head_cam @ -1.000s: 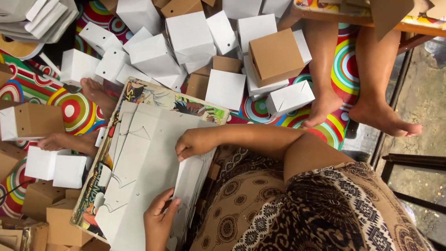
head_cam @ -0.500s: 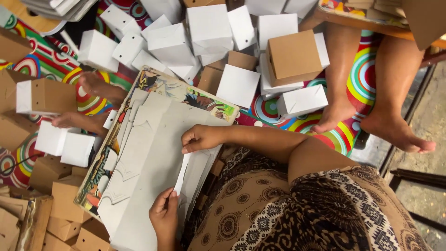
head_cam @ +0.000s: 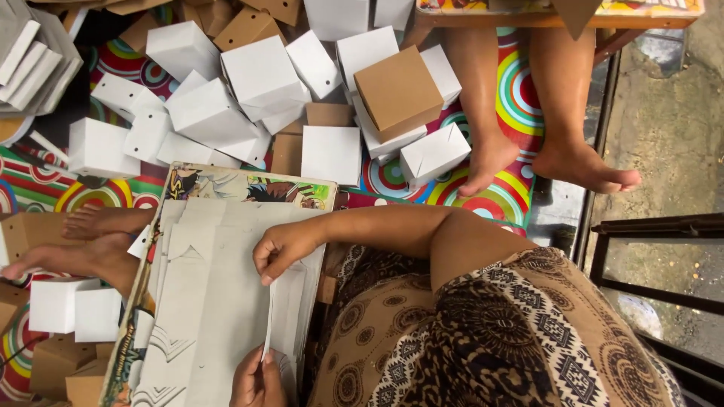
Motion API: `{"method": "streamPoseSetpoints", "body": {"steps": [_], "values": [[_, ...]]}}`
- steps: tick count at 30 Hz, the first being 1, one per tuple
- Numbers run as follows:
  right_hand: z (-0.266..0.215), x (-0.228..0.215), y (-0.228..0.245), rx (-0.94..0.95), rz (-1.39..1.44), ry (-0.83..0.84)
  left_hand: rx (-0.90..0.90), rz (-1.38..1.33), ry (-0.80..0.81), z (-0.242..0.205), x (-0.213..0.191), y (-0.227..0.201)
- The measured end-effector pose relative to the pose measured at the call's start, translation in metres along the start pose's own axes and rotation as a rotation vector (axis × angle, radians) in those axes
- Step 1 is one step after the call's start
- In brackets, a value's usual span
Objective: Assembling small white cardboard boxes from flat templates by folding and tucking flaps.
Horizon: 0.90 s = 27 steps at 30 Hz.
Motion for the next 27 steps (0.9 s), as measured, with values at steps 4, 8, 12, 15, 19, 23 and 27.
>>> {"method": "streamPoseSetpoints", "body": {"steps": [4,8,12,15,19,23,27], "values": [[-0.007,0.003,-0.008,0.026,0.012,-0.002,0.059,0.065,0.113,-0.003,0.009,0.025],[-0.008,0.011,-0.003,-0.035,0.045,0.004,0.025,0.02,-0.07,-0.019,-0.001,0.039],[-0.001,0.017,-0.011,-0.033,0.048,0.058,-0.018,0.067,-0.025,-0.022,-0.01,0.109],[0.003,0.02,-0.021,-0.023,-0.014,0.064,-0.03,-0.008,-0.081,-0.02,-0.001,0.05],[0.002,0.025,-0.025,-0.028,-0.092,0.077,0.107,0.063,-0.027,-0.007,0.007,0.037],[-0.001,0.033,-0.018,-0.073,-0.126,0.125,0.043,0.326,-0.302,-0.022,0.004,-0.023],[0.003,0.03,-0.016,-0.002,-0.101,0.105,0.033,0.208,-0.329,-0.017,-0.004,-0.02]]}}
Point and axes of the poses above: each hand's wrist, its own z-axis towards the middle knuckle, its own x-axis out of the palm, y = z × x, the point moved 9 cm from there along z, towards the middle knuckle, and after that the axes turned 10 degrees about y, right-handed, at the moved point
